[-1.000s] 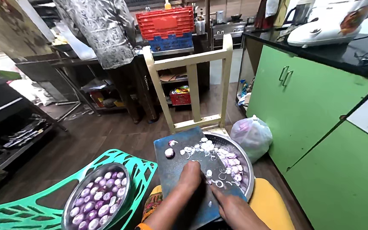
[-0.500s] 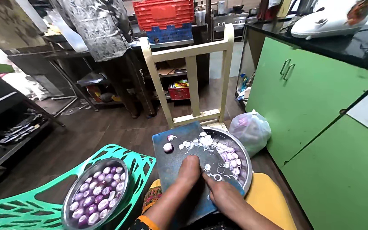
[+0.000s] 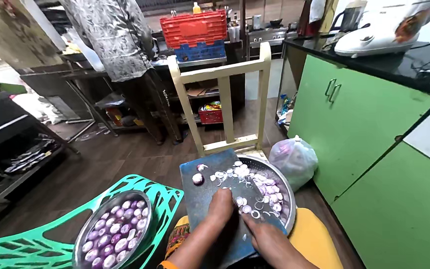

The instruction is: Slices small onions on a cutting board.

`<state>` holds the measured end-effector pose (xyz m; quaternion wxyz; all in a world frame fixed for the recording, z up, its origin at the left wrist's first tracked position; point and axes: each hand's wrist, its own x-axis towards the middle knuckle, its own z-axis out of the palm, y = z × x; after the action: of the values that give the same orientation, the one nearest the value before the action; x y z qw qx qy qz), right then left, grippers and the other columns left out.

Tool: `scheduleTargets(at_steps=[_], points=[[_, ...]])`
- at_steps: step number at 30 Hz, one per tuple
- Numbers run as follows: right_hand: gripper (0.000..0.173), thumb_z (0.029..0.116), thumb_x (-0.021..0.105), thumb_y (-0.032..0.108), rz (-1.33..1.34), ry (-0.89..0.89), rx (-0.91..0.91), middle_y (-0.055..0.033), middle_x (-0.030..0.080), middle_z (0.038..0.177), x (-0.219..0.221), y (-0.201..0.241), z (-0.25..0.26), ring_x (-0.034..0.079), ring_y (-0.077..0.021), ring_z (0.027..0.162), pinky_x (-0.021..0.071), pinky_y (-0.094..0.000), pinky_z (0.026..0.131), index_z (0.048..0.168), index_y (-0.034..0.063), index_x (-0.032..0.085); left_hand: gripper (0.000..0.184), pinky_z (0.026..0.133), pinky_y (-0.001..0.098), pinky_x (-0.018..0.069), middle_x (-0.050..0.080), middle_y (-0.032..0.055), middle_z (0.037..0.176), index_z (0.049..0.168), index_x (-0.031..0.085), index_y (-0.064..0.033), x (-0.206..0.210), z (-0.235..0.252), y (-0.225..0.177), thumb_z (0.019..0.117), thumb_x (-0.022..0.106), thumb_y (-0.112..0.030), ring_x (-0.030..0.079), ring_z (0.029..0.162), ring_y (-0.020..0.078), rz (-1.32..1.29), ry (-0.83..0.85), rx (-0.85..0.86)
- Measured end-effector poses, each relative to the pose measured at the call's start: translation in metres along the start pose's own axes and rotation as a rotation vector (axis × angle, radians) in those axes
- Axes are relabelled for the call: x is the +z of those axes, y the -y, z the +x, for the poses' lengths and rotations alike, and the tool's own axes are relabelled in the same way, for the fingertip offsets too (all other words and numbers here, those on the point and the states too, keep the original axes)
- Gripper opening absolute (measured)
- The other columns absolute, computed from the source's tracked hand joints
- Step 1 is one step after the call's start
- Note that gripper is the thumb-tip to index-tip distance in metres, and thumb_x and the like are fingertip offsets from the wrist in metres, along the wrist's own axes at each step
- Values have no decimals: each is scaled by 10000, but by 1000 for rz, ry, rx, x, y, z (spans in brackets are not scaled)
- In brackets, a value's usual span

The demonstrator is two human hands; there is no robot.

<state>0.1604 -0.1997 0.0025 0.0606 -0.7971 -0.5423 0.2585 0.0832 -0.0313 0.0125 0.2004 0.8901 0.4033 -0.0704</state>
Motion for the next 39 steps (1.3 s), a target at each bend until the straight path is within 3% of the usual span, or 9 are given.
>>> scheduleTargets(at_steps=[5,10,14,20,25,28,32,36,39], points=[[630,1029,497,177,44,-16,-42,-193,723,1008,-11,12,-4,718,-401,939,574,-592,816,1630,262,327,141,886,573,583,727,206,1042,966,733,13,1,-4,0,900,731,-112,711,1024,379,-26,-3,-25],[639,1027,496,163,-6,-1,-10,-212,724,1038,-1,5,7,715,-426,969,571,-611,830,1631,281,323,158,938,548,573,727,206,1069,978,737,13,0,-2,1,926,697,-130,707,1067,366,-19,-23,-8],[654,1025,506,195,22,11,-46,-186,722,946,-14,6,-17,718,-402,889,570,-589,787,1640,282,300,133,902,556,582,733,194,1037,963,734,3,0,-2,5,908,719,-117,716,1026,361,-50,-12,-34],[632,1029,476,153,-4,-16,-21,-211,721,1056,-1,8,17,715,-414,978,570,-598,845,1633,259,323,146,904,539,589,736,183,1025,953,743,-9,1,0,1,919,718,-149,720,1014,345,-33,-42,-16],[651,1028,501,190,18,23,-50,-187,723,947,-14,6,-16,720,-401,890,571,-589,785,1639,283,299,130,889,545,589,733,180,1016,946,734,-7,1,0,7,902,722,-129,719,1008,345,-55,-30,-25],[631,1028,494,163,29,-2,-40,-202,718,1014,-10,14,6,715,-405,949,574,-588,822,1631,242,325,122,857,544,596,733,175,974,908,734,-12,6,0,4,892,743,-132,724,963,343,-39,-50,-3],[668,1017,506,158,6,26,-15,-216,719,1055,-2,6,10,711,-420,976,568,-602,839,1642,272,299,165,917,542,584,737,183,1025,951,742,-1,1,-1,8,880,771,-147,718,1020,347,-87,-42,-15],[662,1026,498,188,30,39,-47,-185,720,954,-13,9,-14,717,-399,898,572,-582,788,1644,285,281,129,868,552,590,735,177,975,922,733,-6,3,-2,14,881,756,-126,723,970,344,-102,-65,-19],[613,1041,470,163,19,-10,-45,-200,721,1005,-12,20,5,717,-409,935,573,-587,813,1630,247,327,112,845,555,595,729,177,972,904,726,-14,4,-1,9,885,746,-123,722,960,348,-74,-62,-25]])
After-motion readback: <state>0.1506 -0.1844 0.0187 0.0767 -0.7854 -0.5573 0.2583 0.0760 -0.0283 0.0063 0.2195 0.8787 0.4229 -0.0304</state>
